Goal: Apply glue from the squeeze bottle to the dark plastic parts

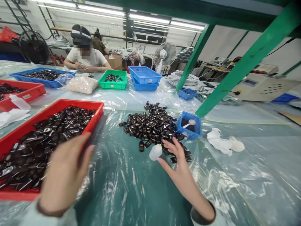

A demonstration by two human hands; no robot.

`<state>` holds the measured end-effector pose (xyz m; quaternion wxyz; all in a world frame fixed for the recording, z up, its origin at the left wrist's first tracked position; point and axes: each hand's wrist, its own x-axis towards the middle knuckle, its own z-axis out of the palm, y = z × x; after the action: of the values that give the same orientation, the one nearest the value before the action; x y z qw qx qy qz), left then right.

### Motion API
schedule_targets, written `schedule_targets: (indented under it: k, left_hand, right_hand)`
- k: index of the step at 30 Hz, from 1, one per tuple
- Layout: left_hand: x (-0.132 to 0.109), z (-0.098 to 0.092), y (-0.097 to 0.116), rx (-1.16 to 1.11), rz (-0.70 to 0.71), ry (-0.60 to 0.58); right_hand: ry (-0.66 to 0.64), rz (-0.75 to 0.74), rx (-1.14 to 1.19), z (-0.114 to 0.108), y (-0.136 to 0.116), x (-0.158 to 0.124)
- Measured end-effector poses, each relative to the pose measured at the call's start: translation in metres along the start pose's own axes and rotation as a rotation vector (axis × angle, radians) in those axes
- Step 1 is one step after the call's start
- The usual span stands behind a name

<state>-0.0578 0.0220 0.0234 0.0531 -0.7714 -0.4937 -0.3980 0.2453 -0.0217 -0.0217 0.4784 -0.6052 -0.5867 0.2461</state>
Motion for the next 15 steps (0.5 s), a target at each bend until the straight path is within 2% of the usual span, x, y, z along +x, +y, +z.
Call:
schedule_targets:
  k: [2,3,6,8,11,15]
  left_hand:
    - [0.000,0.037,0.024,-0.100,-0.017,-0.252]
    - [0.001,0.057,0.036,-0.152,-0.086,-0.403]
    - [0.010,0.109,0.059,-0.155,-0.155,-0.458]
    - [0.017,0.130,0.064,-0.164,-0.183,-0.453]
    - [0.019,0.142,0.065,-0.254,-0.160,-0.454]
    - [0.002,0.131,0.058,-0.431,-0.157,-0.464]
  right_hand:
    - [-0.125,0.029,-0.062,0.007,0.004,0.003]
    - [-0.161,0.044,-0.080,0.010,0.005,0.004]
    - [-0.163,0.057,-0.094,0.013,0.006,0.004]
    - [-0.134,0.052,-0.080,0.010,0.005,0.004]
    - [-0.084,0.051,-0.028,0.001,0.005,0.003]
    - [0.030,0.069,0.061,-0.012,0.003,0.002]
